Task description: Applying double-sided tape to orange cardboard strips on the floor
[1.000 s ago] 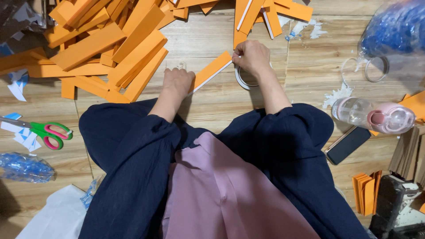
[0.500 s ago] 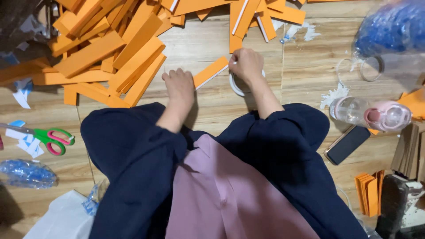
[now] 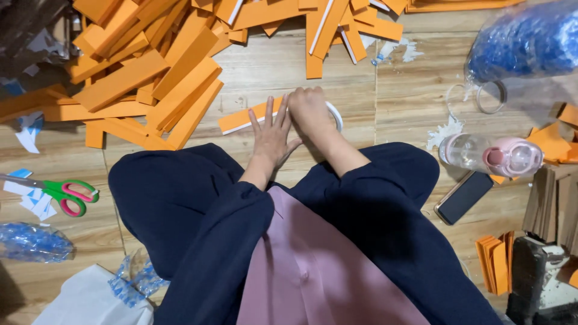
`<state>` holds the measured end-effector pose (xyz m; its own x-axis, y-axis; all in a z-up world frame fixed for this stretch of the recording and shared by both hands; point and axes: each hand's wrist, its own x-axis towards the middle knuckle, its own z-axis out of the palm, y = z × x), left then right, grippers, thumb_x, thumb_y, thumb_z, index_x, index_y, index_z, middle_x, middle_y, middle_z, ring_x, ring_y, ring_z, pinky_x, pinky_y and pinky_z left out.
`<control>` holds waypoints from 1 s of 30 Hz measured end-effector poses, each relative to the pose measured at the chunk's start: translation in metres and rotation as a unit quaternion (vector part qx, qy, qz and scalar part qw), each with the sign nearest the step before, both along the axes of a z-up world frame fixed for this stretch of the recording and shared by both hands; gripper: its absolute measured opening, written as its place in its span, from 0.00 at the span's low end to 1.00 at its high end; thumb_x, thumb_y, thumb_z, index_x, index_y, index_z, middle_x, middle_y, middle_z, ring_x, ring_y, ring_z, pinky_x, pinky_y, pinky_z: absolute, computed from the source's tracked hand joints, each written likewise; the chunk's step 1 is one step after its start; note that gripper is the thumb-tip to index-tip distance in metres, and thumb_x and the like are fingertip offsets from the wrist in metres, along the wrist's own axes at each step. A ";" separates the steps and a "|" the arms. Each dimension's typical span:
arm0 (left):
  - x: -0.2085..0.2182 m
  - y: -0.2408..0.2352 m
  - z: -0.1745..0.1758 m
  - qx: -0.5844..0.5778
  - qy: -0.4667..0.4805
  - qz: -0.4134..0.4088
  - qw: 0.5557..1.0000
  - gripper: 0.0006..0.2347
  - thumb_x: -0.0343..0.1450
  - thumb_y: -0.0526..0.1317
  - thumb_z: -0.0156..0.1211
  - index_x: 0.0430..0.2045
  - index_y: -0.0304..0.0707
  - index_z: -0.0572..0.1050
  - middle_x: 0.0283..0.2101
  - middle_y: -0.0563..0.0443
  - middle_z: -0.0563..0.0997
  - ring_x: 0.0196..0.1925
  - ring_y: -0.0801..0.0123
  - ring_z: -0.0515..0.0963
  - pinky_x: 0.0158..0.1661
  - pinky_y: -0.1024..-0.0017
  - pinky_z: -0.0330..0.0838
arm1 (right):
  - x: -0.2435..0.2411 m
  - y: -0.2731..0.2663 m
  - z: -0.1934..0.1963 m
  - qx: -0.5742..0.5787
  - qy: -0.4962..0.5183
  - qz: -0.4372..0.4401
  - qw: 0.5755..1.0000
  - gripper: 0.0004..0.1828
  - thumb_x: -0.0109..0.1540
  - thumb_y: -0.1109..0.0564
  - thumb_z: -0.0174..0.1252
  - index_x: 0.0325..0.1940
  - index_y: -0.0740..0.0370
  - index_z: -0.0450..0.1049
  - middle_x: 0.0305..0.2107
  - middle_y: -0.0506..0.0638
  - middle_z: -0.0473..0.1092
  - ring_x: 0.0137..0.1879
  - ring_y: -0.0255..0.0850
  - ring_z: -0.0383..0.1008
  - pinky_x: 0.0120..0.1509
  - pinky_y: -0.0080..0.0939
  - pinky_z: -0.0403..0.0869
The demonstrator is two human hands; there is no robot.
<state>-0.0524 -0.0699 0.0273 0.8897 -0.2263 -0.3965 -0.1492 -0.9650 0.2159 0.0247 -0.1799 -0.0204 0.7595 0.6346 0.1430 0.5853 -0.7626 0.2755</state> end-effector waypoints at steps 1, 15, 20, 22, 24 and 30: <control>0.001 0.001 -0.001 0.002 -0.001 0.002 1.000 0.32 0.65 0.61 0.42 0.61 0.46 0.47 0.67 0.60 0.32 0.68 0.56 0.28 0.59 0.36 0.25 | 0.007 -0.001 -0.002 0.002 -0.001 0.002 1.000 0.06 0.50 0.53 0.50 0.19 0.46 0.70 0.14 0.42 0.66 0.23 0.39 0.71 0.29 0.42 0.64; -0.019 0.053 0.007 -0.114 -0.108 0.152 0.976 0.05 0.66 0.42 0.51 0.25 0.43 0.66 0.60 0.48 0.54 0.64 0.48 0.47 0.54 0.35 0.38 | -0.043 -0.010 0.087 0.063 0.481 -0.168 0.858 0.22 0.53 0.48 0.50 0.46 0.63 0.70 0.31 0.62 0.71 0.44 0.57 0.72 0.46 0.56 0.71; 0.076 0.051 0.064 -0.175 -0.293 0.101 0.934 0.04 0.67 0.38 0.55 0.27 0.38 0.67 0.57 0.42 0.60 0.62 0.47 0.52 0.54 0.36 0.40 | -0.058 0.011 0.062 -0.013 0.454 -0.051 0.889 0.16 0.55 0.46 0.49 0.36 0.59 0.71 0.29 0.59 0.71 0.38 0.55 0.73 0.39 0.52 0.71; 0.120 0.054 0.092 -0.227 -0.351 0.079 0.905 0.05 0.66 0.32 0.59 0.25 0.37 0.68 0.58 0.43 0.59 0.62 0.48 0.51 0.58 0.39 0.36 | -0.053 0.010 0.053 -0.004 0.432 -0.031 0.902 0.16 0.55 0.45 0.48 0.33 0.61 0.69 0.31 0.60 0.70 0.38 0.58 0.71 0.36 0.55 0.69; 0.155 0.062 0.116 -0.117 -0.299 0.120 0.939 0.26 0.73 0.29 0.59 0.60 0.39 0.51 0.64 0.41 0.48 0.66 0.56 0.43 0.61 0.51 0.26 | -0.049 0.005 0.042 0.053 0.419 -0.059 0.904 0.16 0.54 0.44 0.50 0.32 0.58 0.66 0.30 0.57 0.71 0.38 0.58 0.70 0.36 0.55 0.68; 0.126 0.140 0.094 -0.060 -0.244 0.160 0.954 0.09 0.64 0.39 0.61 0.32 0.39 0.69 0.38 0.51 0.72 0.43 0.60 0.68 0.45 0.62 0.58 | -0.041 -0.002 0.050 0.076 0.455 -0.093 0.882 0.15 0.51 0.41 0.52 0.32 0.51 0.68 0.28 0.51 0.72 0.38 0.51 0.71 0.38 0.49 0.66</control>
<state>0.0737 0.0706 0.1214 0.9929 0.0708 0.0952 0.0382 -0.9505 0.3084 -0.0161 -0.1822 0.0296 0.6925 0.5132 -0.5069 0.3722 -0.8562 -0.3584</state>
